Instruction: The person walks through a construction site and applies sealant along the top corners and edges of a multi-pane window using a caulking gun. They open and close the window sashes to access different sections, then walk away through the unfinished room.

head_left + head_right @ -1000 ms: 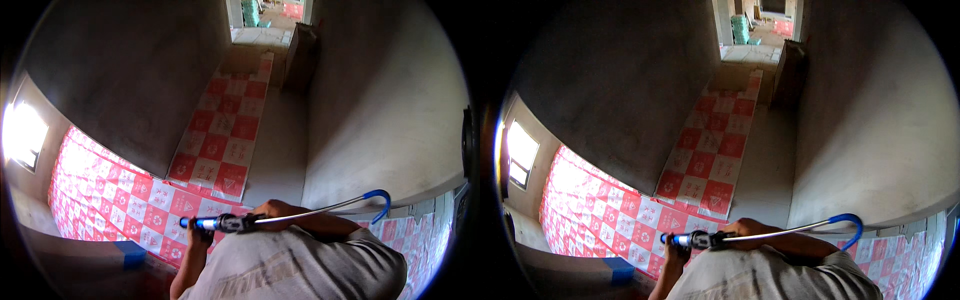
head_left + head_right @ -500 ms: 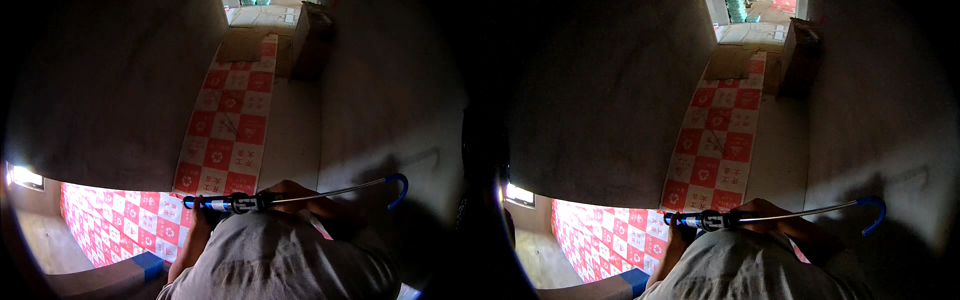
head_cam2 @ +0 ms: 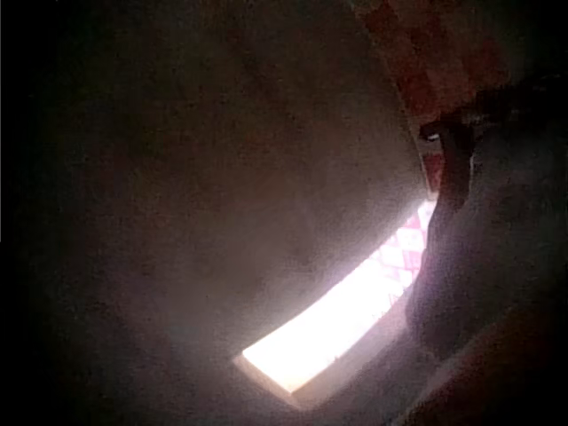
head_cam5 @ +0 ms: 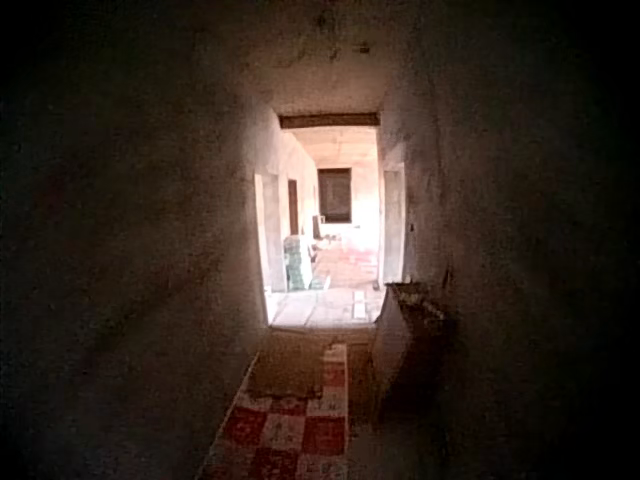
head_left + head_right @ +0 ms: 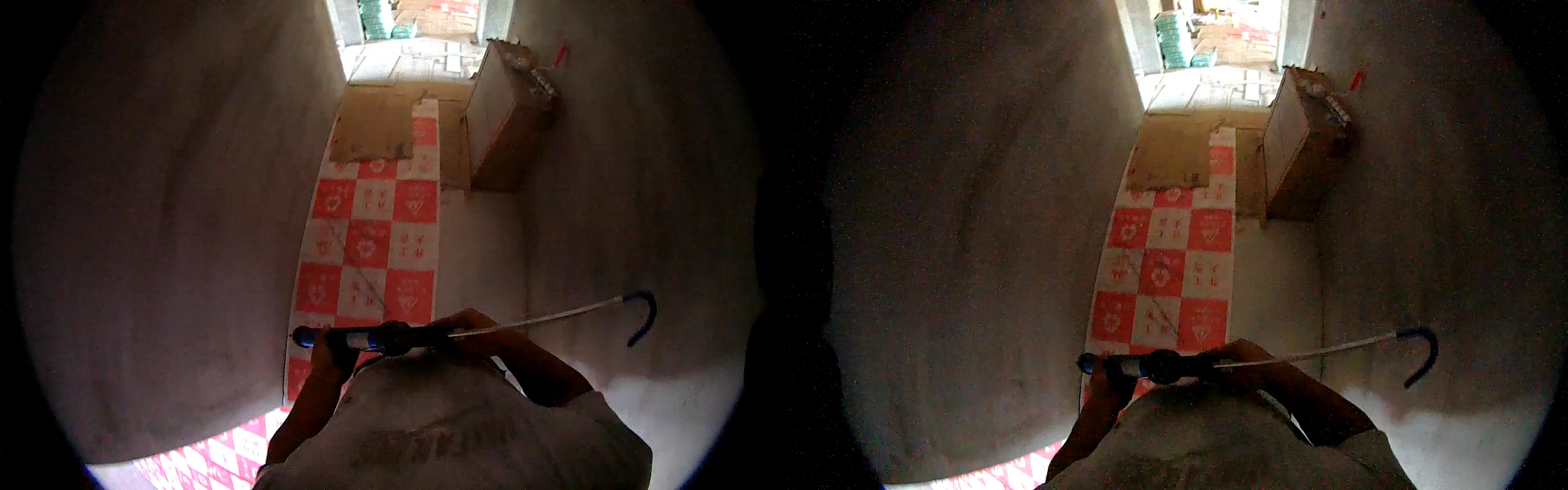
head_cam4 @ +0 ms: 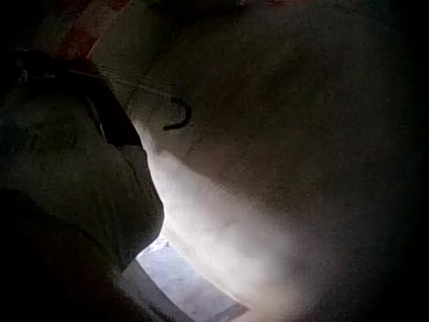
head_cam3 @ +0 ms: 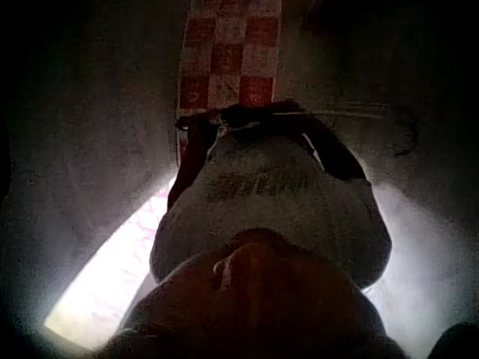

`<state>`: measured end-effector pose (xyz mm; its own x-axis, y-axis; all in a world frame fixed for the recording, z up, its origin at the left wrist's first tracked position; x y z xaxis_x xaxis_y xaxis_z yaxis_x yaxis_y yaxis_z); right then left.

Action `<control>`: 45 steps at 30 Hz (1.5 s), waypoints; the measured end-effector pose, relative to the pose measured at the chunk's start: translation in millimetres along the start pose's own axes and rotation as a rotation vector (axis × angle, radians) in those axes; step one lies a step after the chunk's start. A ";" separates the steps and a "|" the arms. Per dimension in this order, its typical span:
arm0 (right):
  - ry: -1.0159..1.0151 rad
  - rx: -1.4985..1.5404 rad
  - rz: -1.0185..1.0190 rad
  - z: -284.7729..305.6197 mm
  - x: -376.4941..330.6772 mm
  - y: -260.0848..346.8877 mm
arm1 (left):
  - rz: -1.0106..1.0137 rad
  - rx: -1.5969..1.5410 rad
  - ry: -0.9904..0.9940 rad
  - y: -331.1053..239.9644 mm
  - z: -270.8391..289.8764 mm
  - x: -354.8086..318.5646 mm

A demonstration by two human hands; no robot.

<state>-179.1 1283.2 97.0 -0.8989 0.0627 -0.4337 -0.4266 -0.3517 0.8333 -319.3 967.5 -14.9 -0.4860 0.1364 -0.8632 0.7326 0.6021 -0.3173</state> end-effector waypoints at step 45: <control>-0.574 0.038 0.373 1028.4 995.1 46.1 | 0.085 0.433 0.093 -194.4 -1429.1 681.4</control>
<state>-1196.3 2290.0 56.4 -0.8925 0.4328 0.1269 -0.0714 -0.4133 0.9078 -1473.9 2067.7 19.6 -0.4420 0.2529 -0.8606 0.8939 0.2040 -0.3991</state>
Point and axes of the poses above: each hand's wrist, its own x-axis towards the middle knuckle, its own z-axis out of the back of the hand, y = z × x, the point moved 1 cm from there along x, towards the middle knuckle, and after that the axes turned 14 degrees about -y, right-handed, at the moved point
